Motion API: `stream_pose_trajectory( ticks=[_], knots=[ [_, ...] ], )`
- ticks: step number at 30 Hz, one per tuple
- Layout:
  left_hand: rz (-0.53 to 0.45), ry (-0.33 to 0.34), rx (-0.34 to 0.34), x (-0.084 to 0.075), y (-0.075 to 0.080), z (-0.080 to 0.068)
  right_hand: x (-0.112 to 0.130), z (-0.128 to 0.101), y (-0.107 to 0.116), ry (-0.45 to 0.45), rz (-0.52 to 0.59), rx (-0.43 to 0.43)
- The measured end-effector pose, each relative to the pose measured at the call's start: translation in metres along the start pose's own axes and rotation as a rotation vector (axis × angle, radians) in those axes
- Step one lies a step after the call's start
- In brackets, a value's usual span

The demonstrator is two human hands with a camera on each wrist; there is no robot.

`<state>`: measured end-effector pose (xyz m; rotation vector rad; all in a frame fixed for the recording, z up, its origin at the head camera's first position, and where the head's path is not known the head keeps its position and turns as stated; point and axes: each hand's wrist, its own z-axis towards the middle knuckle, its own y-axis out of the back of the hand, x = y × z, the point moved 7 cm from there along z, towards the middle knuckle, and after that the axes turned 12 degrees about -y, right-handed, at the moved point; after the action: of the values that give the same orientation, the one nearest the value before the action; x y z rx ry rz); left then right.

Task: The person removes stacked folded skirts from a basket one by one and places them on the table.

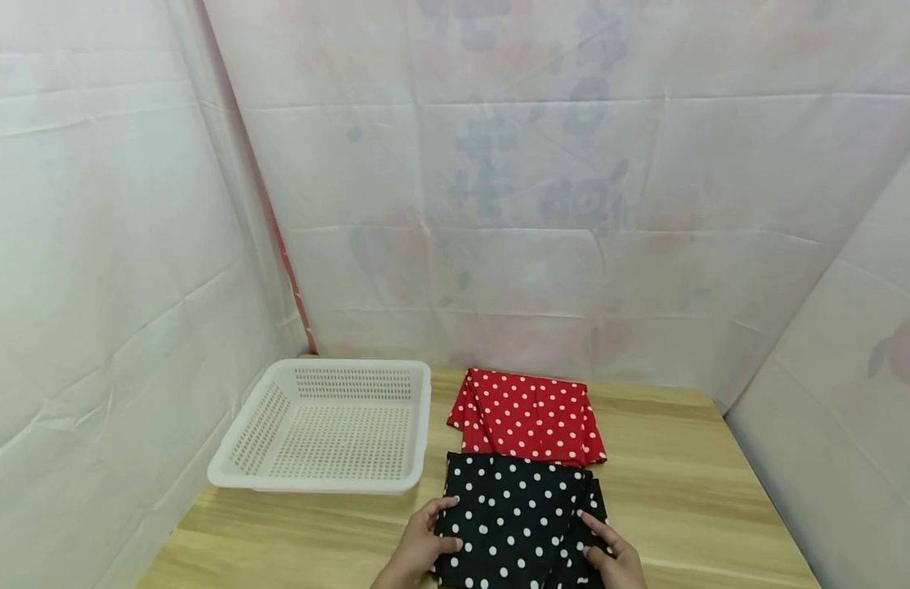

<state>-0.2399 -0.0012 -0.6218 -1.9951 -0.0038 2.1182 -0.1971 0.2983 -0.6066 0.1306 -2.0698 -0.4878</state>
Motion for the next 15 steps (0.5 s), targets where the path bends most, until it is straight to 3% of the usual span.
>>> stream_pose_trajectory(
  ticks=[5,11,15],
  knots=[
    [0.1,0.043,-0.04,0.002,0.001,0.001,-0.007,0.008,0.002,-0.01,0.035,-0.036],
    [0.151,0.001,-0.044,-0.001,0.004,0.003,-0.013,0.013,0.0,-0.012,0.031,-0.058],
    [0.159,0.012,-0.04,-0.001,0.008,0.004,-0.011,0.014,-0.002,-0.005,0.042,-0.047]
  ],
)
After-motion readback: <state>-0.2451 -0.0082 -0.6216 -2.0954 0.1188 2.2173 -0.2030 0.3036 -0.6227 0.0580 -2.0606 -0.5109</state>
